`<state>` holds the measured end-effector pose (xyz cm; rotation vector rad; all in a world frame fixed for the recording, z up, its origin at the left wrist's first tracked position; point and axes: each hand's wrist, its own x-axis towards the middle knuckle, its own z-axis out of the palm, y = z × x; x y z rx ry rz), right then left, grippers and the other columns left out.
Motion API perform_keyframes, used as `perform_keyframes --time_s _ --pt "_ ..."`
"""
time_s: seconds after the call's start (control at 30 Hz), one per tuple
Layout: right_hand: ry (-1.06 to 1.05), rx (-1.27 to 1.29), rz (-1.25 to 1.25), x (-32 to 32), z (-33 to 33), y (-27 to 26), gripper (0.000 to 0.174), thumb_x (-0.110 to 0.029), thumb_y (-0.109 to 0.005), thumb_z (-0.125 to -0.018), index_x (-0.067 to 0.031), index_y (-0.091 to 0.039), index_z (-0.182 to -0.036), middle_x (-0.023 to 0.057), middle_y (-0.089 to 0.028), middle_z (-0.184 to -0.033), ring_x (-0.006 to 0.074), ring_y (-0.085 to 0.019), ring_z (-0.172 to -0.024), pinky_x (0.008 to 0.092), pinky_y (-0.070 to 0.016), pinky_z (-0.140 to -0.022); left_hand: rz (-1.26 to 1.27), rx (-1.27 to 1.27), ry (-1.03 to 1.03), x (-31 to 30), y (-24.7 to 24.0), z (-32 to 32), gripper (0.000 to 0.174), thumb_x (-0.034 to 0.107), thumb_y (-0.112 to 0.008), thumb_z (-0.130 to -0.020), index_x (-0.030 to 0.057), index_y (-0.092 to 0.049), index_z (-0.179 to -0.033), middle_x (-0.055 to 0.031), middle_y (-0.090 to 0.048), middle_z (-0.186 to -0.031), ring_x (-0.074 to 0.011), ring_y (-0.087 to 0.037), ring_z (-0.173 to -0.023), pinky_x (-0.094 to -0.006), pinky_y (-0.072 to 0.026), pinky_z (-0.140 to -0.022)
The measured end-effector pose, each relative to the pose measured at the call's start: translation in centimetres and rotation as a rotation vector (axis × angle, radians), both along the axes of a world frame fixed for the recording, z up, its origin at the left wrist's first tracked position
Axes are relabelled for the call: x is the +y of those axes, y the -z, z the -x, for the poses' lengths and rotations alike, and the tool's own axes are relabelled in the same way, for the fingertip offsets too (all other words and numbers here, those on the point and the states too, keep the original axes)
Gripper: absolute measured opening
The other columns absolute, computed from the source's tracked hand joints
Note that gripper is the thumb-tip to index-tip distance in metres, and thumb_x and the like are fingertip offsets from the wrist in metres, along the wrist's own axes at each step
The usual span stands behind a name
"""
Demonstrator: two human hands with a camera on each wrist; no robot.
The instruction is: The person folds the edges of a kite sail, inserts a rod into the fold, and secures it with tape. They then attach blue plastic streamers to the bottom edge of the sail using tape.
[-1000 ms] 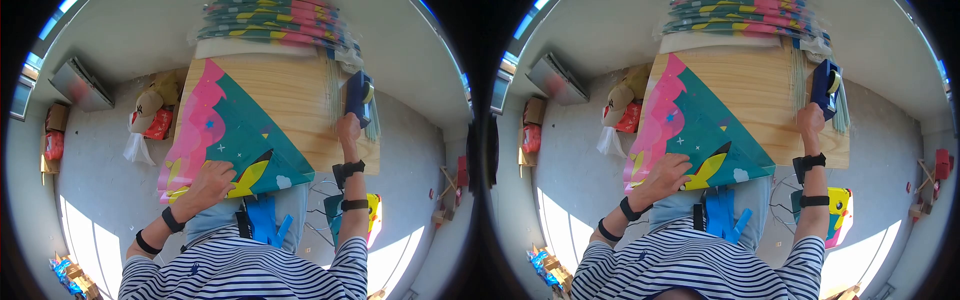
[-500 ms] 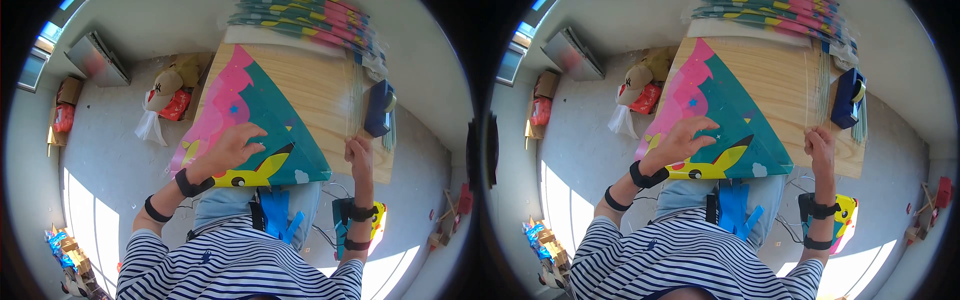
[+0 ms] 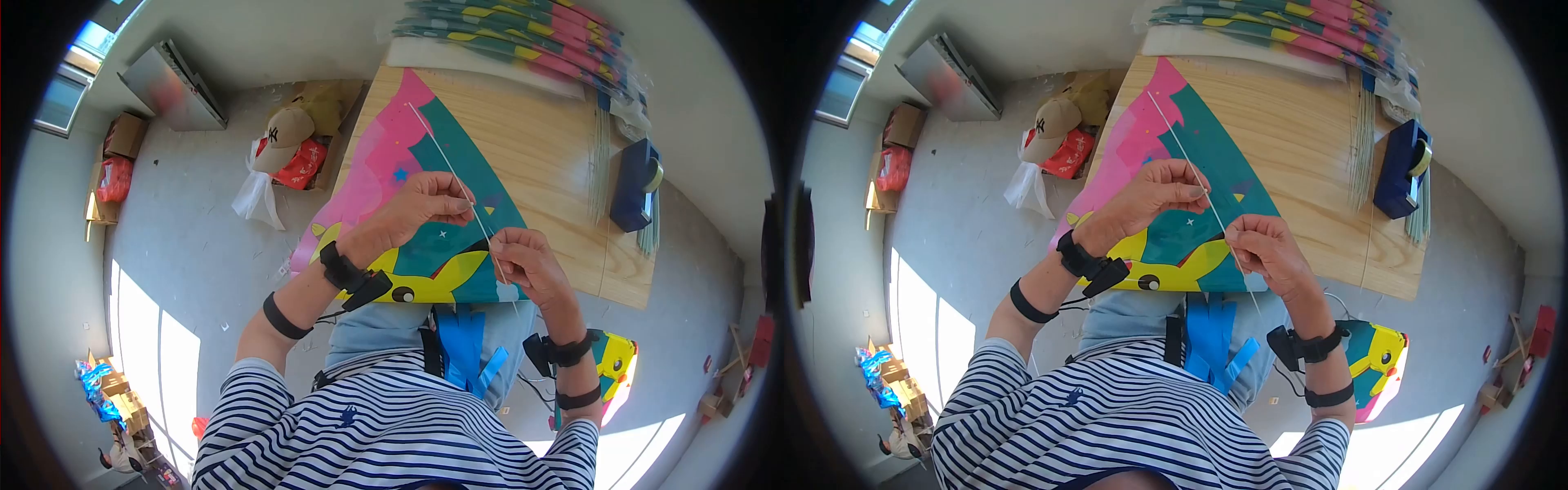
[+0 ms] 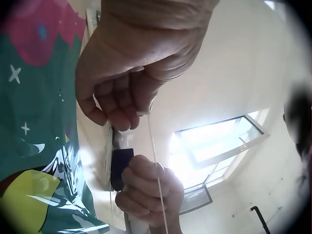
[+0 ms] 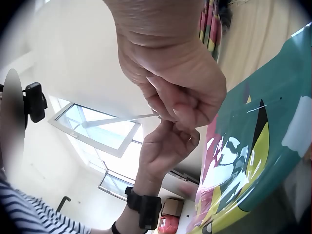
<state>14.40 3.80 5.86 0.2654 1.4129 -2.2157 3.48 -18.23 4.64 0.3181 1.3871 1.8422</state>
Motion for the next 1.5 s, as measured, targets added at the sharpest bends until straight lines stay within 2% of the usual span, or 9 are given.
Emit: perform_keyframes --time_s 0.37,0.5,0.67,0.77,0.83,0.93,1.07,1.23,1.5 --pt "0.099 0.301 -0.503 -0.7 2.9 -0.3 0.014 -0.015 -0.060 -0.093 -0.0017 -0.065 -0.095 -0.0012 -0.058 -0.074 0.0029 -0.043 -0.055 0.0184 -0.0324 -0.049 0.186 0.075 -0.099 0.2 -2.1 6.3 0.011 0.015 -0.067 -0.092 0.0046 -0.064 -0.095 -0.0038 -0.066 -0.083 -0.0114 -0.064 -0.078 -0.0259 -0.0529 -0.075" --pt "0.183 0.165 -0.468 -0.3 5.0 -0.5 0.009 -0.008 -0.062 -0.092 0.0005 -0.065 -0.090 -0.0021 -0.056 -0.071 0.0049 -0.046 -0.061 0.0212 -0.0367 -0.055 0.259 0.070 -0.136 1.2 0.4 9.2 0.012 0.017 -0.067 -0.092 0.0054 -0.064 -0.094 -0.0029 -0.066 -0.083 -0.0110 -0.064 -0.076 -0.0260 -0.0531 -0.073" --pt "0.217 0.454 -0.926 -0.5 6.6 4.1 0.004 -0.001 -0.066 -0.083 0.0030 -0.064 -0.085 0.0049 -0.058 -0.063 0.0110 -0.054 -0.058 0.0277 -0.0421 -0.054 0.313 0.033 -0.143 3.0 3.7 11.0 0.011 0.017 -0.068 -0.091 0.0067 -0.065 -0.093 -0.0019 -0.067 -0.082 -0.0107 -0.064 -0.073 -0.0257 -0.0537 -0.070" --pt "0.234 0.332 -0.931 -0.7 7.9 4.5 0.005 0.002 -0.066 -0.079 0.0040 -0.063 -0.083 0.0093 -0.060 -0.064 0.0144 -0.058 -0.060 0.0304 -0.0460 -0.057 0.354 0.098 -0.166 3.0 5.1 11.7 0.011 0.015 -0.069 -0.088 0.0051 -0.065 -0.090 -0.0027 -0.067 -0.079 -0.0112 -0.065 -0.073 -0.0256 -0.0524 -0.066" --pt "0.218 0.325 -0.969 -0.4 8.8 5.3 0.005 0.002 -0.067 -0.079 0.0039 -0.064 -0.082 0.0111 -0.062 -0.065 0.0173 -0.059 -0.061 0.0316 -0.0472 -0.060 0.646 0.582 -0.178 2.6 5.9 12.2 0.013 0.012 -0.072 -0.082 0.0021 -0.066 -0.087 -0.0054 -0.067 -0.076 -0.0139 -0.065 -0.073 -0.0284 -0.0508 -0.064" --pt "0.213 0.347 -1.050 -0.1 10.0 6.8 0.006 0.000 -0.068 -0.077 0.0031 -0.065 -0.082 0.0144 -0.064 -0.068 0.0241 -0.062 -0.063 0.0348 -0.0486 -0.062 0.678 0.846 -0.247 1.8 7.1 12.7 0.016 0.009 -0.073 -0.076 -0.0002 -0.066 -0.086 -0.0099 -0.066 -0.075 -0.0182 -0.065 -0.071 -0.0318 -0.0494 -0.062" --pt "0.182 0.347 -1.129 -0.3 11.2 7.3 0.009 -0.004 -0.069 -0.075 0.0003 -0.067 -0.082 0.0174 -0.066 -0.075 0.0351 -0.064 -0.071 0.0410 -0.0495 -0.066 0.663 0.907 -0.251 1.3 8.2 13.2 0.016 0.007 -0.072 -0.074 0.0009 -0.065 -0.087 -0.0130 -0.066 -0.077 -0.0243 -0.065 -0.071 -0.0362 -0.0495 -0.063" --pt "0.186 0.450 -1.296 -0.7 11.8 8.6 0.009 -0.006 -0.070 -0.074 -0.0020 -0.065 -0.080 0.0172 -0.063 -0.082 0.0385 -0.062 -0.079 0.0454 -0.0484 -0.069 0.762 1.085 -0.206 1.3 8.0 12.8 0.016 0.007 -0.072 -0.071 0.0014 -0.063 -0.083 -0.0145 -0.063 -0.081 -0.0331 -0.063 -0.080 -0.0427 -0.0488 -0.069" --pt "0.167 0.522 -1.441 -1.3 11.3 9.0 0.011 -0.006 -0.068 -0.075 -0.0050 -0.059 -0.082 0.0161 -0.062 -0.084 0.0391 -0.061 -0.081 0.0488 -0.0478 -0.069 0.800 1.230 -0.236 1.5 7.9 12.1 0.020 0.007 -0.074 -0.069 0.0062 -0.063 -0.085 -0.0098 -0.059 -0.086 -0.0312 -0.059 -0.089 -0.0435 -0.0457 -0.074"
